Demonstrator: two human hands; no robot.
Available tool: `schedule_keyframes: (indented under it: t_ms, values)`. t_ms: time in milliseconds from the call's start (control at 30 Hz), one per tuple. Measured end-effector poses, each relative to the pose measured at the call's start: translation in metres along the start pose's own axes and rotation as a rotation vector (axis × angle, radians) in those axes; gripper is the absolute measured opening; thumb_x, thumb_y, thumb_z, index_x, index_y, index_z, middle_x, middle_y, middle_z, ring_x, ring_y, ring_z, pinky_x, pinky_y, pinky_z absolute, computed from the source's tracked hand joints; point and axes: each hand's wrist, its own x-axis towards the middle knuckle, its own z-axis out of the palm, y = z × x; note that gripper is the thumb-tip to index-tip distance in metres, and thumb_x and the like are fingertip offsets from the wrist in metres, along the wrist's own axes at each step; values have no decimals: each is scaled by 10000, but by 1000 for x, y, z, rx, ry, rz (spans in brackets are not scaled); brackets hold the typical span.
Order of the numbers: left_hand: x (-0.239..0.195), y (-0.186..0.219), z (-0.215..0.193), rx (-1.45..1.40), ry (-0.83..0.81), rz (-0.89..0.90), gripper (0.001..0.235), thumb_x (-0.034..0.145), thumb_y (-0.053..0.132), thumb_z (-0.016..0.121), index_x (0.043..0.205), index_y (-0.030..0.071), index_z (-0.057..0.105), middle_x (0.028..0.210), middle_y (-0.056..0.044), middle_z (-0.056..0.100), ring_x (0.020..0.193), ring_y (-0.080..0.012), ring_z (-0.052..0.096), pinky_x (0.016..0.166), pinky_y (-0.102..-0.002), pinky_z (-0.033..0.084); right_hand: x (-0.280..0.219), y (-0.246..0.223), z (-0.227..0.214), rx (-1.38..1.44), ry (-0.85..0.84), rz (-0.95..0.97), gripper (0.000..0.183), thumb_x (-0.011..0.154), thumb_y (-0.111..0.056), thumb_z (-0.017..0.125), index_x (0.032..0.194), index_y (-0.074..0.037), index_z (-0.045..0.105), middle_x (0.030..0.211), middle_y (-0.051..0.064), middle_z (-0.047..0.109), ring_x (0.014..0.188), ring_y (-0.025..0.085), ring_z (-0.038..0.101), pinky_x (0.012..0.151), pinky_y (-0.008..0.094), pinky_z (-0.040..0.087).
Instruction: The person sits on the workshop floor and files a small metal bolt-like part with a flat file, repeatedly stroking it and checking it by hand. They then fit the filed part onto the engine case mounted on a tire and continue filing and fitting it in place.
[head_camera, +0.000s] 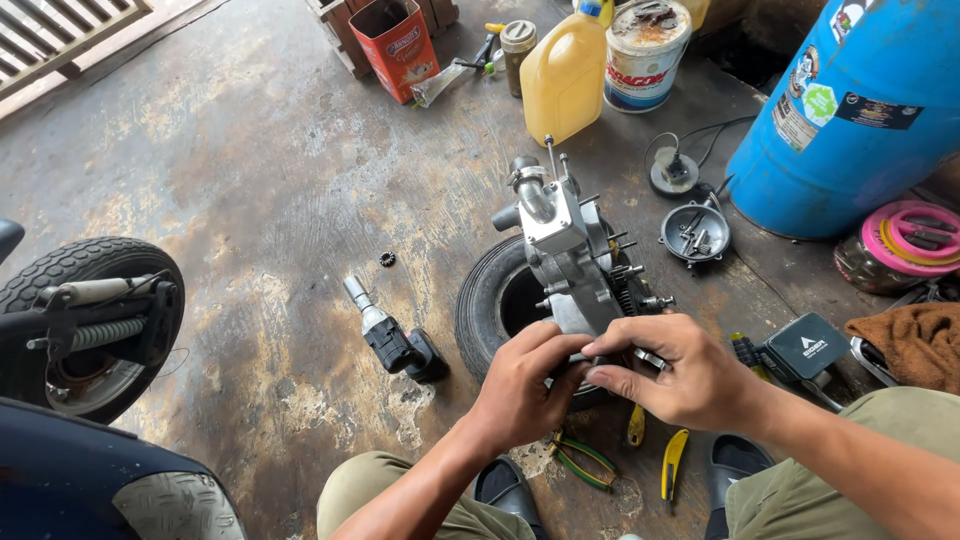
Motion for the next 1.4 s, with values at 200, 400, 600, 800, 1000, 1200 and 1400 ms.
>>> schedule_keyframes:
  t_ms: [200, 400, 600, 800, 1000, 1200, 1400]
  values:
    - [-4, -6, 3, 53, -32, 75, 299, 839, -17, 708, 1126, 19, 629, 881, -91, 577, 725, -255, 537, 652, -368, 457, -6, 18, -1, 178, -61, 209, 106, 760, -90, 826, 838, -38, 776, 888, 30, 874, 719, 102, 742, 670, 251, 601]
    - [-6, -8, 2, 87, -17, 80, 329, 845, 15, 719, 1158, 13, 620, 986, -121, 622, 835, -293, 603, 736, -377, 501, -12, 25, -2, 101, -90, 361, 108, 805, -92, 783, 890, -45, 829, 743, 2, 789, 635, 103, 656, 598, 262, 538]
    - [-7, -4, -4, 55, -21, 31, 258, 885, 51, 671, 1135, 12, 615, 948, -127, 594, 811, -294, 580, 714, -375, 483, -11, 28, 5, 94, -59, 394, 179, 871, -118, 712, 962, -63, 855, 666, 26, 799, 579, 103, 655, 536, 246, 526]
    - [-4, 2, -10, -19, -21, -15, 164, 894, 92, 646, 1036, 14, 618, 890, -109, 572, 763, -256, 553, 681, -355, 466, -8, 24, 8, 93, -67, 393, 190, 889, -117, 686, 989, -54, 835, 695, 38, 808, 638, 104, 702, 592, 250, 578]
    - [-4, 1, -9, 38, -38, -59, 178, 906, 115, 628, 1054, 15, 619, 913, -109, 641, 759, -249, 608, 669, -354, 514, -6, 18, 10, 76, -36, 389, 234, 913, -107, 637, 1051, -64, 822, 786, 36, 830, 685, 103, 711, 610, 254, 580]
    - [-5, 5, -8, -36, 39, -157, 138, 970, 159, 538, 960, 32, 591, 837, -81, 602, 690, -214, 543, 633, -346, 455, -3, 8, 11, 14, 32, 408, 271, 911, -101, 609, 1132, -83, 765, 958, 24, 811, 788, 104, 694, 714, 252, 562]
    - [-15, -18, -7, -241, 119, -335, 265, 1021, 238, 463, 943, 41, 624, 758, -231, 588, 730, -472, 601, 701, -513, 504, -6, 34, 13, 105, 132, 464, 335, 970, -130, 524, 1167, -50, 783, 1049, 129, 707, 726, 178, 619, 637, 354, 571]
